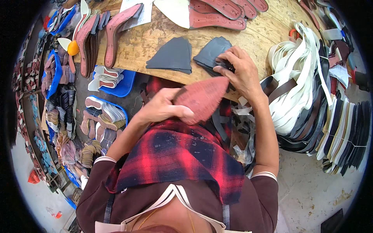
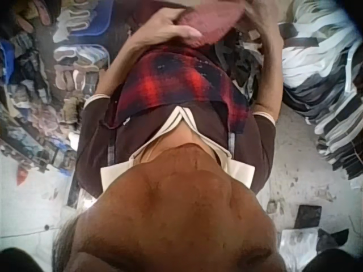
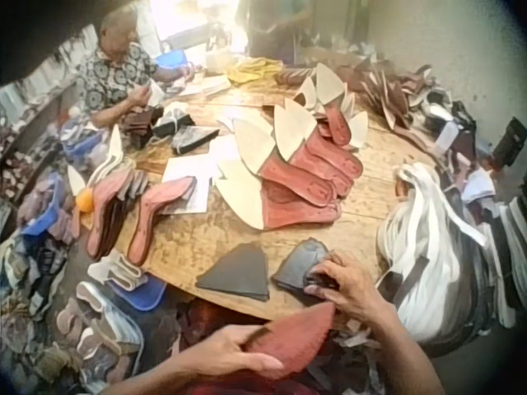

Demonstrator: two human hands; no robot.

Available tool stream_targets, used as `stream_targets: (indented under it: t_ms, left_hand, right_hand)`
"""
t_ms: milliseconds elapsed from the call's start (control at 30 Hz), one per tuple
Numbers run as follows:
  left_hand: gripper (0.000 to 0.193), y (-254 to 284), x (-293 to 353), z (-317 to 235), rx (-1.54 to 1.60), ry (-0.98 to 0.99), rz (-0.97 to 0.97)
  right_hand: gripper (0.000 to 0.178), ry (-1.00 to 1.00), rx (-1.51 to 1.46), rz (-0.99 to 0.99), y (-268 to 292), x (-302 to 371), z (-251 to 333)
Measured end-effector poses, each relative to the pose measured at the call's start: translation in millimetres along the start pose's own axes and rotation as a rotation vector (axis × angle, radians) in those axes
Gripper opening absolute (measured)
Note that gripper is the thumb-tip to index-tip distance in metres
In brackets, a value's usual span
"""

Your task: The person cuts leather strips using shears, aligns and attaches lining patches onto shoe soles, and presses the materials into place by hand.

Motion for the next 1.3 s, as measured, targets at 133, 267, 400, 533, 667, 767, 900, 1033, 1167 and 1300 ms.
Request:
stream_targets:
  t_ms: [133,267,400,533,667,767,900,1033,1167,1300]
  left_hand:
    - [0.042,-20,-33,1,-0.039,-0.033,0.072]
    - [0.054,-19,-50,-20,0.166,-0.237,-0.094]
    - [0.044,-7,-60,0,0.379,-0.307,-0.153]
    - [0.044,-3,-61,0,0.358,-0.376,-0.183]
    - [0.039,2,-49,-13,0.184,-0.321,-0.194]
    - [0.029,-15,-35,-32,0.190,-0.387,-0.190]
    - [0.026,-17,-23,-45,-0.019,-0.424,-0.324]
    - [0.029,-12,-22,-37,0.021,-0.437,-0.384]
    - [0.043,5,2,-56,0.359,-0.651,-0.473]
    - [0.030,-36,3,-62,0.004,-0.257,-0.168]
  right_hand:
    - [0.024,0.098,0.115,0.055,-3,-4,2]
    - [0.020,0.028,-0.026,0.041,-2,-5,-15]
    - [0.015,-0.225,-0.566,-0.139,15,-5,-49]
    - [0.006,-0.266,-0.676,-0.793,69,24,-36]
    - [0.013,0.109,0.146,-0.356,47,32,64]
    - [0.016,0.137,0.127,-0.358,38,46,85]
    - [0.014,-0.357,-0.767,-0.737,33,67,50]
    - [0.011,-0.604,-1.350,-0.518,-2,62,45]
    - [0.009,-0.519,-1.338,-0.771,25,63,35]
    - [0.015,-0.474,-1.362,-0.405,25,58,47]
Point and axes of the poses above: each hand's wrist, its own x-axis away from the middle knuckle, its own y-axis out of the back of the hand, z = x × y, the point moved 5 cm from there along -x, towards the middle knuckle, and after that the axes turned 9 degrees about z, right-handed, at the moved point
